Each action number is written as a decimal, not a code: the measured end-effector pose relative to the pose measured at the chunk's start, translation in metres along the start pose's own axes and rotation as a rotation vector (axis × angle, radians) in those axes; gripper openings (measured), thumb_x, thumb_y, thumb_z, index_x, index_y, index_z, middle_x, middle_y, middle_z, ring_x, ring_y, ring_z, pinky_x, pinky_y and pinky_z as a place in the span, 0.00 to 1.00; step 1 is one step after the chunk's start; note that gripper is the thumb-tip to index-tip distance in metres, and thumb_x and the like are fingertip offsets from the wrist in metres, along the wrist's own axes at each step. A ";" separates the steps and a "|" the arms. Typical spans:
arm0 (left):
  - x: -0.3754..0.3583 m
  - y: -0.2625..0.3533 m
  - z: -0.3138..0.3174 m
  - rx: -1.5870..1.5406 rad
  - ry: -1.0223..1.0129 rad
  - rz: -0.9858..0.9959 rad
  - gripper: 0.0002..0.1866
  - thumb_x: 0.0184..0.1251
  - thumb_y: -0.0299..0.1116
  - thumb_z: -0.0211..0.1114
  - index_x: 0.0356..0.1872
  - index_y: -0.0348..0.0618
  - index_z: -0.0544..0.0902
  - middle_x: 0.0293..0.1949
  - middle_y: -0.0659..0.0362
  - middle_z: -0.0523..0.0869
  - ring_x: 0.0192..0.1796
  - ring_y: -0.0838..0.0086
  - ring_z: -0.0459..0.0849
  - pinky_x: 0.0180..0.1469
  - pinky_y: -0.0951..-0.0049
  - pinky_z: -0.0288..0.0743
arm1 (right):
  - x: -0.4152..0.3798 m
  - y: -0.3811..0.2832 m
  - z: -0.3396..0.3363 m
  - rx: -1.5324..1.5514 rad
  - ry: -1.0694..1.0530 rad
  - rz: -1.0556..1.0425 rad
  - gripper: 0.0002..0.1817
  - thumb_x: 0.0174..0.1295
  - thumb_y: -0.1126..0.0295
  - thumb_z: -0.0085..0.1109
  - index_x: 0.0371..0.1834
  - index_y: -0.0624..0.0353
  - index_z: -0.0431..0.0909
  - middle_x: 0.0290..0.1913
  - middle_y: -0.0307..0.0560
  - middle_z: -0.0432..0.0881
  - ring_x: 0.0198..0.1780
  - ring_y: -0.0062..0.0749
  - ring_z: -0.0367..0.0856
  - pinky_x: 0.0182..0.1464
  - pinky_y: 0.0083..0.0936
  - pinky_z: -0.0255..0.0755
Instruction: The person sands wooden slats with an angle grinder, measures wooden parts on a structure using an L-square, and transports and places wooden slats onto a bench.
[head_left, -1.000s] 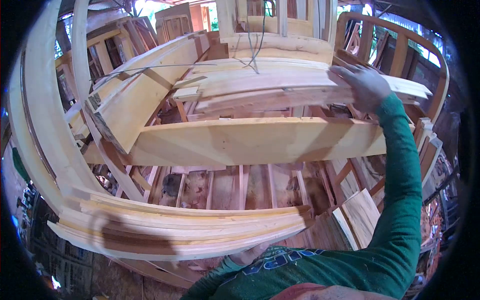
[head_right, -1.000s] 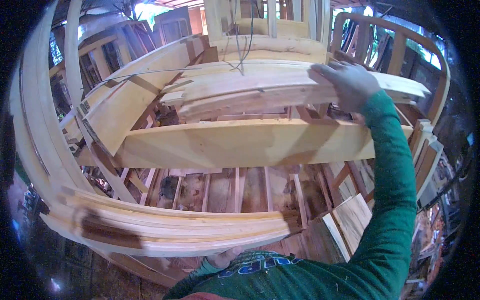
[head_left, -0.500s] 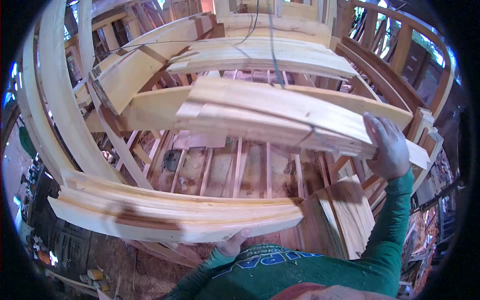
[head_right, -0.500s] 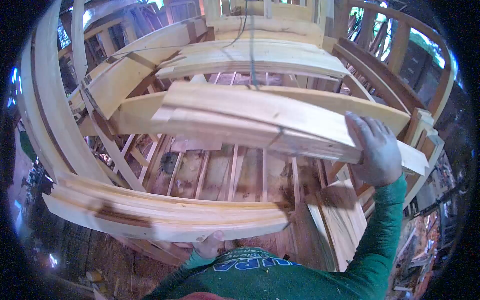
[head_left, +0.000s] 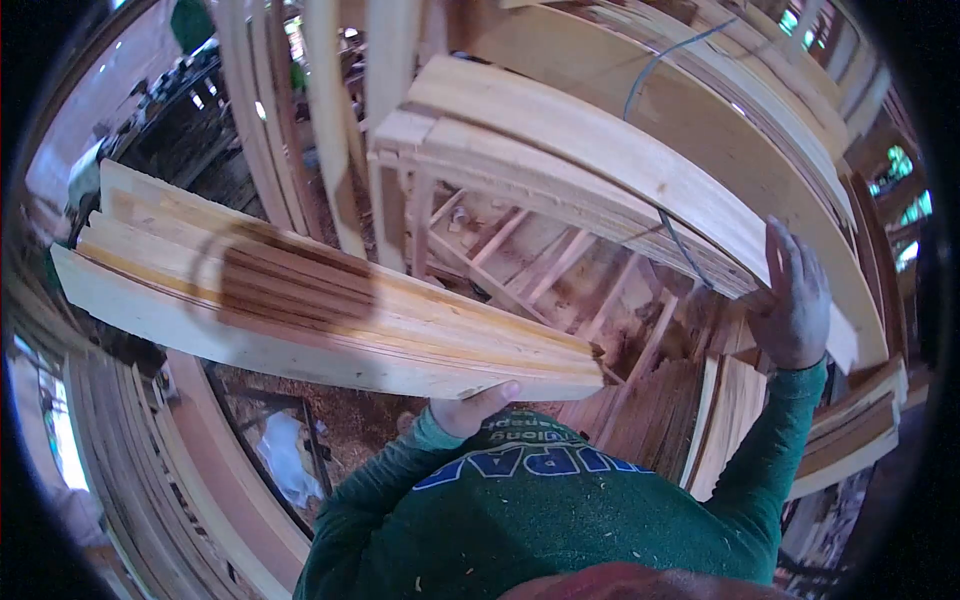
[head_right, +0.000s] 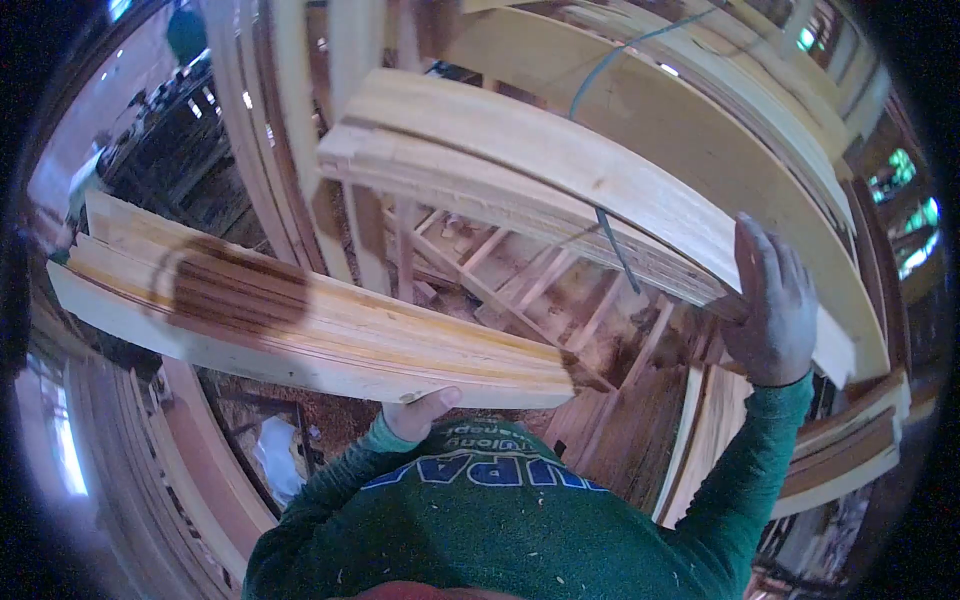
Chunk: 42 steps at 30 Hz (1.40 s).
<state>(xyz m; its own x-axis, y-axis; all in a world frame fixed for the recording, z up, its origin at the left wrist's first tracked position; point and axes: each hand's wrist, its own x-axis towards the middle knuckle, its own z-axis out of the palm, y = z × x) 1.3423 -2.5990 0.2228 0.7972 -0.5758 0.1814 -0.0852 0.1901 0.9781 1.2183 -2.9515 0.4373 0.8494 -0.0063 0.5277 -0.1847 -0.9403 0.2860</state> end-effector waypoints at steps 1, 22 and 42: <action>0.014 0.002 -0.037 0.002 -0.013 -0.021 0.22 0.66 0.28 0.73 0.59 0.34 0.81 0.55 0.51 0.87 0.57 0.65 0.84 0.64 0.65 0.77 | 0.023 -0.029 0.017 0.045 0.020 -0.010 0.42 0.40 0.78 0.65 0.69 0.58 0.72 0.58 0.56 0.81 0.58 0.57 0.80 0.59 0.48 0.75; -0.149 -0.074 -0.405 -0.543 0.782 0.247 0.18 0.59 0.27 0.70 0.52 0.43 0.79 0.45 0.56 0.84 0.45 0.66 0.82 0.51 0.58 0.80 | 0.180 -0.455 0.153 1.543 -0.292 -0.284 0.58 0.42 0.65 0.82 0.78 0.67 0.57 0.66 0.58 0.77 0.69 0.45 0.76 0.71 0.38 0.70; -0.160 -0.027 -0.518 -0.008 1.100 0.356 0.49 0.44 0.32 0.71 0.75 0.39 0.65 0.71 0.46 0.72 0.72 0.50 0.71 0.77 0.48 0.63 | 0.281 -0.549 0.316 2.398 -1.579 -0.474 0.51 0.42 0.54 0.78 0.68 0.69 0.67 0.53 0.59 0.82 0.49 0.47 0.85 0.51 0.42 0.82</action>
<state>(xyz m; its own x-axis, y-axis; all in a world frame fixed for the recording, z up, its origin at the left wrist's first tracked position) 1.5268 -2.1000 0.1147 0.8187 0.5144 0.2551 -0.4086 0.2100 0.8882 1.7145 -2.5447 0.1752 0.4119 0.9102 0.0429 -0.4651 0.2506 -0.8491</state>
